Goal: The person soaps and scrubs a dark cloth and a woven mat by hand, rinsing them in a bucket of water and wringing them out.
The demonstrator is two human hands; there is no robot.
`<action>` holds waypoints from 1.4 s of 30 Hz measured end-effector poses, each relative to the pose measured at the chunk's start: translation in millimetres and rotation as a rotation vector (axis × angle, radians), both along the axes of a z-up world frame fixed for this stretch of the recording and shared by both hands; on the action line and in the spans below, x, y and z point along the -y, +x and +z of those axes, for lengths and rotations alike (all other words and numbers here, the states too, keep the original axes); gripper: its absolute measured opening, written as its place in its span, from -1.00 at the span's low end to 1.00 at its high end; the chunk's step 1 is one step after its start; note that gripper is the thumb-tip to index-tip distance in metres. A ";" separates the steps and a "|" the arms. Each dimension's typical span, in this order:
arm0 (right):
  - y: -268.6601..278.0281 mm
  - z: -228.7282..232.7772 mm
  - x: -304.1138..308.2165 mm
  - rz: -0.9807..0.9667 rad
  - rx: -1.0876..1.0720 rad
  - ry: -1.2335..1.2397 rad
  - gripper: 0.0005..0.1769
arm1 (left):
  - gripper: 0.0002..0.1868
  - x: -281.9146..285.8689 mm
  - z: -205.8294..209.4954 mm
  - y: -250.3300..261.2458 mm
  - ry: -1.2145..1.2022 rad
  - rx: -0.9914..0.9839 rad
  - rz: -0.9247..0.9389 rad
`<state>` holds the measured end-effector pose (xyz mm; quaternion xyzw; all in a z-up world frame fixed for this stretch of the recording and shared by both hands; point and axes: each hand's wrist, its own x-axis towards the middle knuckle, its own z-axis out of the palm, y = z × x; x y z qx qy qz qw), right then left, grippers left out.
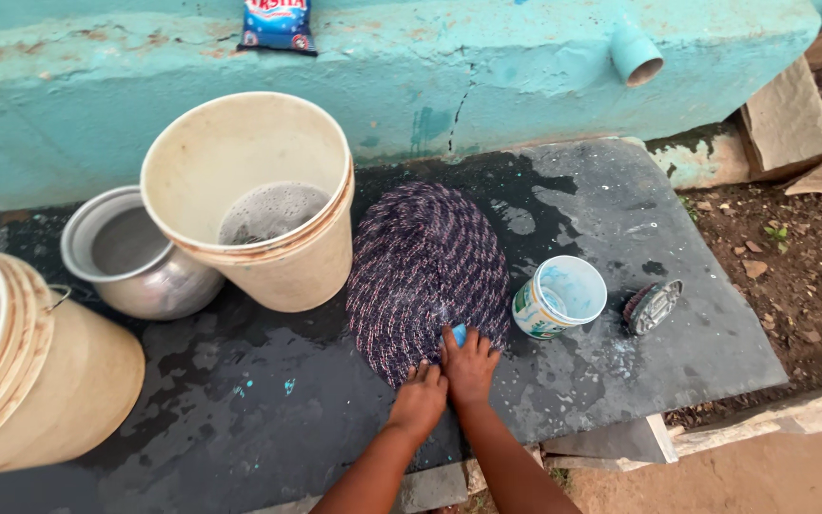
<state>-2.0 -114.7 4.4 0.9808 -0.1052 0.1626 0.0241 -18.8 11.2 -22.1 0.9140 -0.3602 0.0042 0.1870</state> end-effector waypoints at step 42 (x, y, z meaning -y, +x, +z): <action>43.1 -7.9 15.8 0.363 -0.095 -0.057 -0.53 | -0.34 -21.2 62.4 39.3 0.151 -0.238 0.564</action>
